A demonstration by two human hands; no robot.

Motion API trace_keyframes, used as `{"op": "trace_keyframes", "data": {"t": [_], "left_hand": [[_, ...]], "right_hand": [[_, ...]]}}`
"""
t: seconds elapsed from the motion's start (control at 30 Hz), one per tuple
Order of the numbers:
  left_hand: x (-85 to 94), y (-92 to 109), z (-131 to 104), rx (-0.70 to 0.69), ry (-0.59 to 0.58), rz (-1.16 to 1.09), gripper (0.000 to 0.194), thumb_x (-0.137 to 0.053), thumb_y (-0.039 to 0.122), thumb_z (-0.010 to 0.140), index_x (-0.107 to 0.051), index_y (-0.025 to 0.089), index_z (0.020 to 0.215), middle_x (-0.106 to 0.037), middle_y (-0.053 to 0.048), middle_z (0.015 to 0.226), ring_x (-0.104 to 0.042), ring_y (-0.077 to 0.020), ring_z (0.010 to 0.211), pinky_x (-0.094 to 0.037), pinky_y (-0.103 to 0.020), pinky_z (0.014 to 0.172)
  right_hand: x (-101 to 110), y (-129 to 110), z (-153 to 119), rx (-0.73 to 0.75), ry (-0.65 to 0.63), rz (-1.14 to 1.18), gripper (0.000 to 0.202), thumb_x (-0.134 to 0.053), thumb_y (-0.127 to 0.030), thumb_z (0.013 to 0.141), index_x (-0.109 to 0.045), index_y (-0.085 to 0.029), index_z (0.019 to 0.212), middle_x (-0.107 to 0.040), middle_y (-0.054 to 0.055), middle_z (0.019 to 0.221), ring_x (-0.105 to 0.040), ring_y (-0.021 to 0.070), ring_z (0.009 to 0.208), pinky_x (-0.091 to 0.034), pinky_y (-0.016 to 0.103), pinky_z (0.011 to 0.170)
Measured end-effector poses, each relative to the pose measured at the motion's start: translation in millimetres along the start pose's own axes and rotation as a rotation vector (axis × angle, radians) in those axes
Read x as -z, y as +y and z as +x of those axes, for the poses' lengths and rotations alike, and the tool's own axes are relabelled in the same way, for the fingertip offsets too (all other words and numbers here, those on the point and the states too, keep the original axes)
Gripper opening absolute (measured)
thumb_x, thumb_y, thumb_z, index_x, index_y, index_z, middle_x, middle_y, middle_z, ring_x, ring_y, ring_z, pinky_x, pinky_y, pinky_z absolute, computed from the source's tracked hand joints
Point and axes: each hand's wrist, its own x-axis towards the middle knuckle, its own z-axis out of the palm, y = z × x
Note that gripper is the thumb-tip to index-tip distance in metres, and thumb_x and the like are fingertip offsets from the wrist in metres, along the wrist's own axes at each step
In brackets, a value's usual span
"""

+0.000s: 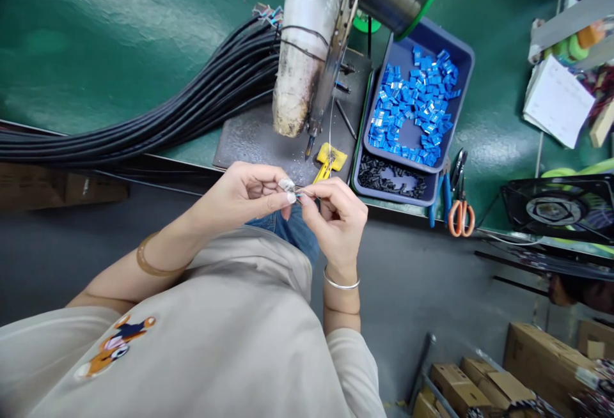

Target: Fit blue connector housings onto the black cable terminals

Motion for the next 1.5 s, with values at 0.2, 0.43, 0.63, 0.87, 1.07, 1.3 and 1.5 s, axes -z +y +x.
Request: {"op": "trace_keyframes", "data": {"t": [0.2, 0.43, 0.63, 0.87, 1.07, 1.3, 1.5], "left_hand": [[20.9, 4.7, 8.7, 0.041, -0.331, 0.060, 0.017, -0.074, 0.027, 0.078, -0.068, 0.014, 0.070, -0.068, -0.003, 0.061, -0.061, -0.0101, 0.055, -0.048, -0.019, 0.054], [-6.5, 19.8, 4.2, -0.302, -0.100, 0.876, 0.017, -0.057, 0.014, 0.083, -0.073, 0.016, 0.078, -0.071, -0.005, 0.074, -0.061, -0.0144, 0.065, -0.043, -0.025, 0.061], [-17.4, -4.1, 2.4, -0.212, 0.258, 0.371, 0.010, -0.061, 0.021, 0.084, -0.068, 0.014, 0.084, -0.063, -0.001, 0.069, -0.051, -0.0079, 0.057, -0.038, -0.021, 0.054], [3.3, -8.8, 6.9, 0.070, 0.181, -0.109, 0.018, -0.070, 0.032, 0.079, -0.064, 0.016, 0.074, -0.049, 0.003, 0.055, -0.030, -0.0035, 0.043, -0.016, -0.021, 0.040], [0.6, -6.7, 9.5, 0.045, 0.142, -0.119, 0.016, -0.073, 0.026, 0.077, -0.064, 0.015, 0.069, -0.043, 0.005, 0.055, -0.031, -0.0037, 0.049, -0.023, -0.020, 0.045], [-1.5, -10.7, 12.1, 0.001, 0.164, -0.088, 0.014, -0.074, 0.024, 0.076, -0.065, 0.015, 0.072, -0.051, 0.003, 0.062, -0.041, -0.0052, 0.057, -0.034, -0.019, 0.054], [-3.5, -6.6, 9.8, -0.053, 0.198, -0.014, 0.010, -0.071, 0.022, 0.077, -0.065, 0.014, 0.073, -0.052, 0.002, 0.063, -0.043, -0.0054, 0.057, -0.035, -0.018, 0.052]], "right_hand": [[9.3, 4.5, 3.5, -0.061, -0.344, 0.304, 0.013, -0.069, -0.030, 0.084, -0.067, -0.020, 0.075, -0.062, -0.002, 0.071, -0.054, 0.0084, 0.061, -0.040, 0.022, 0.052], [25.4, -16.5, 0.5, 0.044, 0.253, -0.135, 0.009, -0.069, -0.019, 0.082, -0.074, -0.025, 0.086, -0.065, 0.001, 0.080, -0.058, 0.0113, 0.071, -0.040, 0.025, 0.053], [23.0, -9.5, -1.2, 0.028, 0.265, -0.112, 0.010, -0.071, -0.020, 0.080, -0.073, -0.025, 0.088, -0.065, -0.001, 0.082, -0.051, 0.0067, 0.059, -0.031, 0.023, 0.047], [1.3, -5.9, 2.4, 0.008, 0.189, -0.088, 0.007, -0.070, -0.028, 0.083, -0.071, -0.022, 0.085, -0.068, 0.000, 0.080, -0.056, 0.0079, 0.060, -0.038, 0.024, 0.047], [-1.8, -13.8, 1.2, 0.164, 0.191, -0.144, 0.007, -0.066, -0.022, 0.087, -0.071, -0.025, 0.091, -0.075, 0.002, 0.093, -0.072, 0.0161, 0.083, -0.050, 0.027, 0.053], [-2.3, -10.7, -4.2, 0.201, 0.136, -0.107, 0.011, -0.066, -0.018, 0.086, -0.070, -0.026, 0.093, -0.077, 0.000, 0.092, -0.074, 0.0162, 0.083, -0.058, 0.029, 0.062], [-3.8, -8.2, -0.8, 0.009, 0.241, 0.055, 0.004, -0.066, -0.021, 0.087, -0.069, -0.022, 0.090, -0.077, -0.001, 0.084, -0.073, 0.0122, 0.077, -0.059, 0.025, 0.067]]}}
